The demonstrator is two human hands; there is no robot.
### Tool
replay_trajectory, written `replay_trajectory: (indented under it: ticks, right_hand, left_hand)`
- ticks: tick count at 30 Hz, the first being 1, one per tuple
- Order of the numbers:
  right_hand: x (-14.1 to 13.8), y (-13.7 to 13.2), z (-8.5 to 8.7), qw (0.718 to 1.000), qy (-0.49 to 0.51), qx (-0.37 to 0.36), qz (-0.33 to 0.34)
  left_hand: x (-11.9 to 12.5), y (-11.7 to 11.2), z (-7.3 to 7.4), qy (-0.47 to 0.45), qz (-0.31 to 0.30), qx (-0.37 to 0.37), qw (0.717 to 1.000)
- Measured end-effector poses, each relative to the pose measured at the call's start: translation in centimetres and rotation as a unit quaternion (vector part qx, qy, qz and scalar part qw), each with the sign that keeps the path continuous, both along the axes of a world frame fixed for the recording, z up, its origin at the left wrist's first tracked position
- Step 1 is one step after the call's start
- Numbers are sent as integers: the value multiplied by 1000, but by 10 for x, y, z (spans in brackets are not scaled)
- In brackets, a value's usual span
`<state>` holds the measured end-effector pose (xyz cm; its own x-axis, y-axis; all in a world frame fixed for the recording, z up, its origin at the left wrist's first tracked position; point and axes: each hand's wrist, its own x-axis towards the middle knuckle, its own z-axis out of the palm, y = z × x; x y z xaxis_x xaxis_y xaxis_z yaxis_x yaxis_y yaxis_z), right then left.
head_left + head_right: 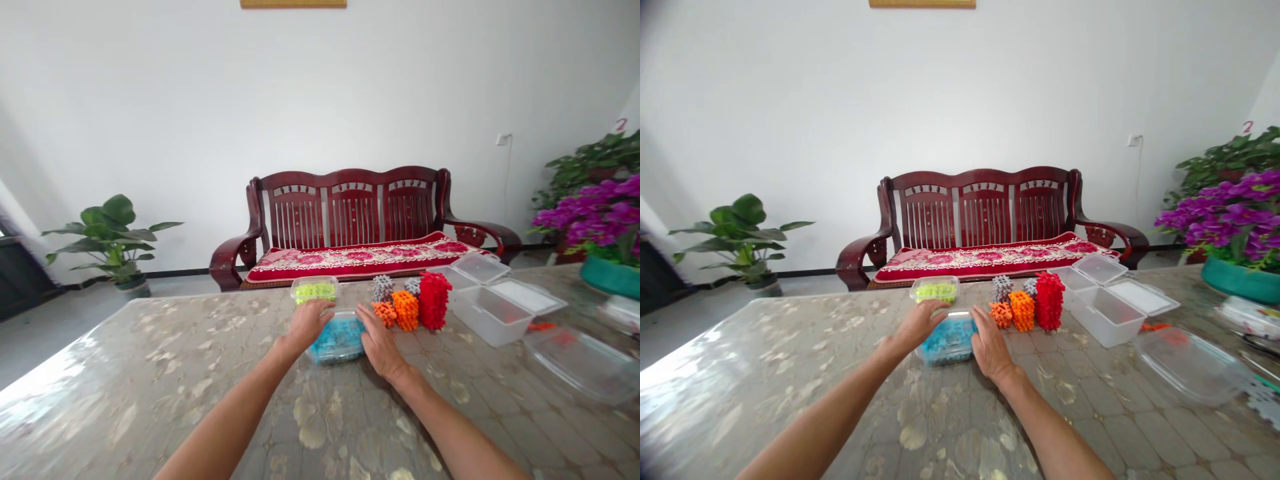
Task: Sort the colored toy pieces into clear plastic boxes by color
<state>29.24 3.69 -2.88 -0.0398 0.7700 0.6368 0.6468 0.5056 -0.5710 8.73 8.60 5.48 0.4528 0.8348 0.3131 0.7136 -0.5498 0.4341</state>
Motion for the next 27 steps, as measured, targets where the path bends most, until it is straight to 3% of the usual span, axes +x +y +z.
replay_trajectory:
  ticks: [4, 8, 17, 21, 23, 25, 27]
  right_hand:
    - [-2, 1, 2, 1000, -23, 1, -9]
    - [-1, 0, 2, 998, -58, 3, -10]
    - [0, -11, 7, 993, -121, 7, -11]
    - [0, -14, 11, 989, -147, 19, -3]
    - [-1, -13, 11, 989, -146, 26, -1]
    - [-3, -13, 10, 990, -140, 30, -4]
    - [-4, -11, 8, 991, -129, 31, -9]
  left_hand:
    - [3, -23, -5, 63, -17, 13, 998]
    - [2, -29, -12, 123, -38, 25, 991]
    - [-6, -19, -18, 117, -69, 23, 990]
    - [-10, -10, -27, 48, -82, -8, 995]
    - [-11, -5, -36, -43, -43, -42, 997]
    - [-12, -1, -47, -180, 58, -94, 977]
    - [-14, 0, -56, -219, 123, -117, 961]
